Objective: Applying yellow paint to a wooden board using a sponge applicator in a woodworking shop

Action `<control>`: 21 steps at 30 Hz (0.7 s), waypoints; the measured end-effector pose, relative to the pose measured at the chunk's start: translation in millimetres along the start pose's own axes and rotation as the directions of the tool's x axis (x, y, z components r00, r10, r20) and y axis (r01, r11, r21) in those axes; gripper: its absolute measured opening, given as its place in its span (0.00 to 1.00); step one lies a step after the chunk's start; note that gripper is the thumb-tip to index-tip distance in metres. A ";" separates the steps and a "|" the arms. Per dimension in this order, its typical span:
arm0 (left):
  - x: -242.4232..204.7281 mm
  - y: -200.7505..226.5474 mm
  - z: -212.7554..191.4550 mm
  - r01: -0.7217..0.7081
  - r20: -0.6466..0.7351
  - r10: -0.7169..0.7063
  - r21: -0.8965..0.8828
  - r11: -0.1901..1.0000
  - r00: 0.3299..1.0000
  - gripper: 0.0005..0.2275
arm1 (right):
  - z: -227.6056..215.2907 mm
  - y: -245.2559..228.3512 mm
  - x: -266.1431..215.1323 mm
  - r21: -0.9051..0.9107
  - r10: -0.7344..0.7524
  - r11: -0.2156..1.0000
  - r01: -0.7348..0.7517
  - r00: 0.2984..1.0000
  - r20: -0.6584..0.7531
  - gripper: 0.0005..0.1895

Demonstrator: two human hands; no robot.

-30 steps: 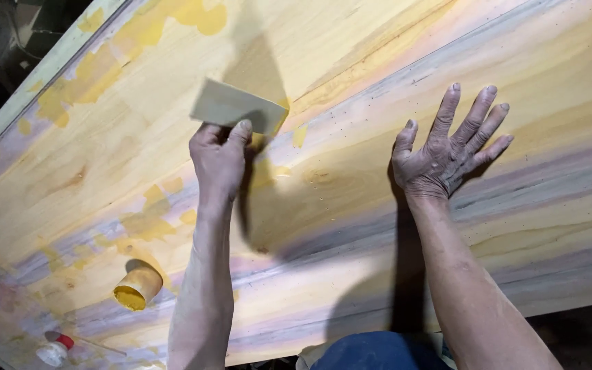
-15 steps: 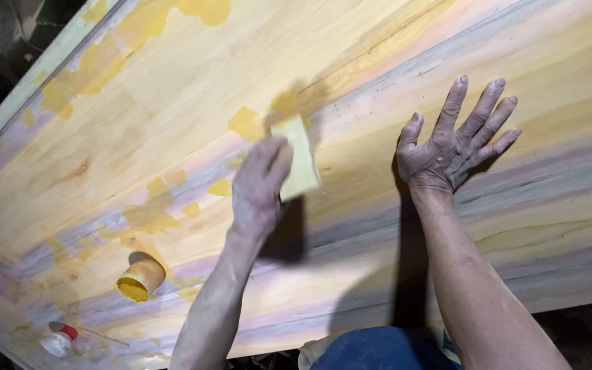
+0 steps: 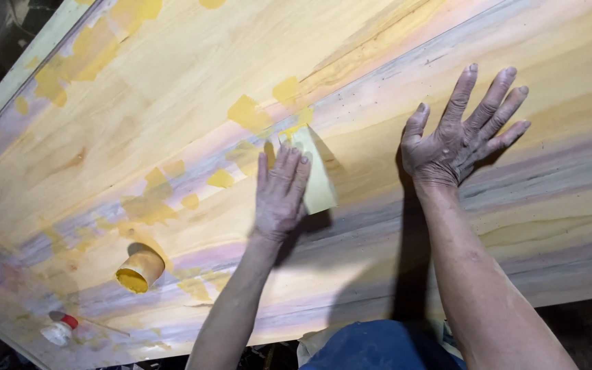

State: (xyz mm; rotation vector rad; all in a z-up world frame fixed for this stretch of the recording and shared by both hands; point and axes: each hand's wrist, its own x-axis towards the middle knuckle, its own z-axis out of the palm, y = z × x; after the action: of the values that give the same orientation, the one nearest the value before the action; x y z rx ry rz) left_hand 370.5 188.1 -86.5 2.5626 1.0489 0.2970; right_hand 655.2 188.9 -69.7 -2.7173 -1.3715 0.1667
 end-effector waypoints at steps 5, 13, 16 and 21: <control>-7.6 32.6 14.8 0.074 -0.060 -0.073 0.014 0.997 0.996 0.31 | -1.6 0.2 -0.2 -0.030 0.004 1.000 -0.004 1.000 0.016 0.39; -7.0 26.2 -42.7 0.019 0.179 0.002 -0.116 0.993 0.984 0.31 | 5.4 0.2 1.4 -0.032 0.001 0.999 0.000 1.000 0.012 0.38; 17.7 10.1 -64.1 0.094 0.031 -0.089 -0.264 0.960 0.996 0.26 | 4.7 0.9 -0.6 -0.025 0.013 1.000 -0.013 1.000 -0.003 0.38; 15.1 19.5 -30.6 0.143 -0.029 -0.148 -0.142 0.980 0.989 0.19 | 3.2 0.9 -0.3 -0.034 0.004 0.999 -0.004 1.000 0.000 0.37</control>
State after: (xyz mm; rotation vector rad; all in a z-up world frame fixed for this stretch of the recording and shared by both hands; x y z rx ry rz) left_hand 383.7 193.3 -49.7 2.3512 1.1797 0.3697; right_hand 655.2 188.3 -73.0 -2.7478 -1.3820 0.1450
